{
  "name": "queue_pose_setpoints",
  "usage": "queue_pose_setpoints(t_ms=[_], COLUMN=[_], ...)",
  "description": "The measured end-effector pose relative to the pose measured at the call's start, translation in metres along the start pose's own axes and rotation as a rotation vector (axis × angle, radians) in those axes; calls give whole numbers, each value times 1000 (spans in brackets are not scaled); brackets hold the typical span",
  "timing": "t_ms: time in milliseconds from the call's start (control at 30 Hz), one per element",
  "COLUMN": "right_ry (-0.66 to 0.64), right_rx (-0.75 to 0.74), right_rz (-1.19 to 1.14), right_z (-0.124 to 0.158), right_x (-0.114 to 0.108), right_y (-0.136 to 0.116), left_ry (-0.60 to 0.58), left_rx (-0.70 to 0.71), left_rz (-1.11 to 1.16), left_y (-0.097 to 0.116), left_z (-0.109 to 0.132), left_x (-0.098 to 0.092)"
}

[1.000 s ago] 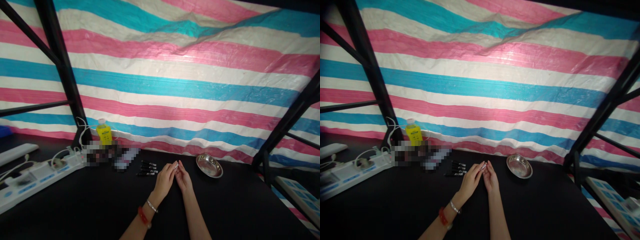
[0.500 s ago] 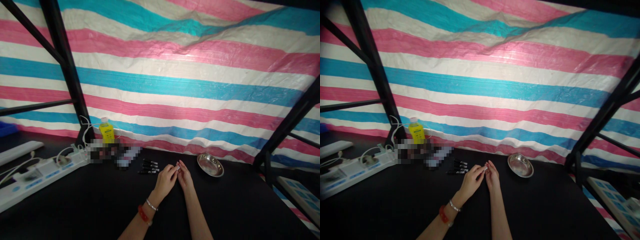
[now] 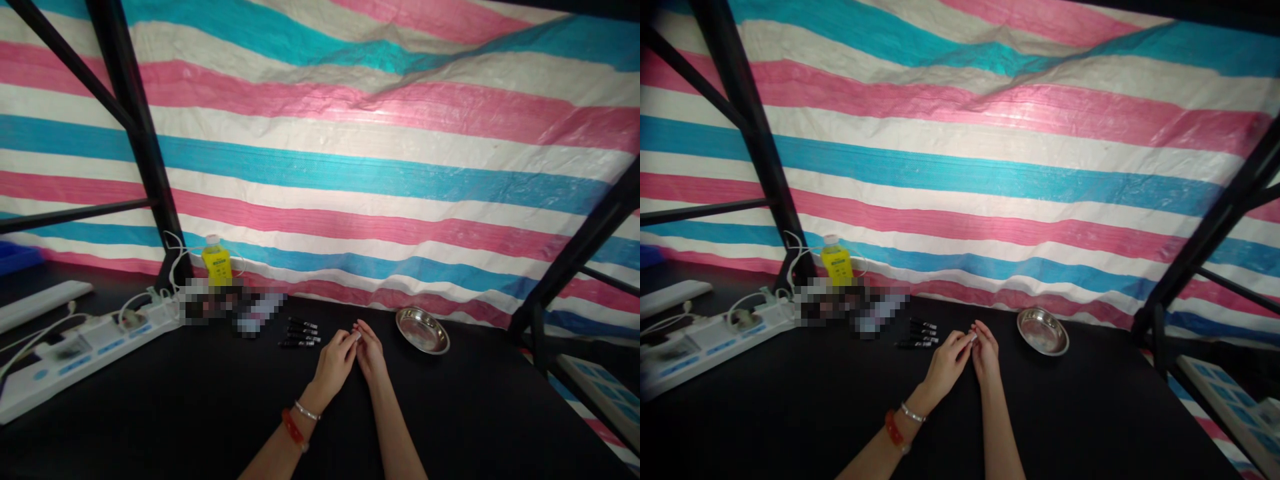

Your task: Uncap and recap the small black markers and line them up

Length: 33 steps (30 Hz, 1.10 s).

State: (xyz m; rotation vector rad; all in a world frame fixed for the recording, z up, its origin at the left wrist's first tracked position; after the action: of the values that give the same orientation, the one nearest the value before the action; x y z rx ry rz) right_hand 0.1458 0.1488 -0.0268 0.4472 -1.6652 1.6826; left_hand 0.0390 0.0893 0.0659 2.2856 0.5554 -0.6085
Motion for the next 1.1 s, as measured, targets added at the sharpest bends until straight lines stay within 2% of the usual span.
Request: queue_pose_setpoints(t_ms=[133,367,733,900,1100], right_ry=[1,74,42,22,-74], right_rx=[-11,-65,-191,-259,-445], right_rz=[-4,-26,166,329,478], right_z=[1,-3,10,22,44], right_x=[2,-9,8,24,54], right_y=[-2,-12,-24,-34,-42], left_ry=[-9,29,34,85,178], left_rx=[-26,-41,-65,-112,-156], left_rz=[19,43,97,230,291], left_y=[-2,-5,-9,-16,-28], left_z=[0,1,1,0,1], left_x=[1,0,0,-1,-6])
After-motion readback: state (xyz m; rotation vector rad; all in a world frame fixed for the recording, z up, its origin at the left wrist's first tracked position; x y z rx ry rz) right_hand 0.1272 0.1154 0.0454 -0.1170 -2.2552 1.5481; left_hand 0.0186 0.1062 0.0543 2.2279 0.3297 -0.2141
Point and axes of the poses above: each hand's wrist, its own z-axis away from the middle knuckle, its own x-axis out of the palm, y = z × x, the point moved 8 cm from there along -z, towards the middle knuckle, and after that the axes turned 4 degrees about z, right-handed, at the moved point
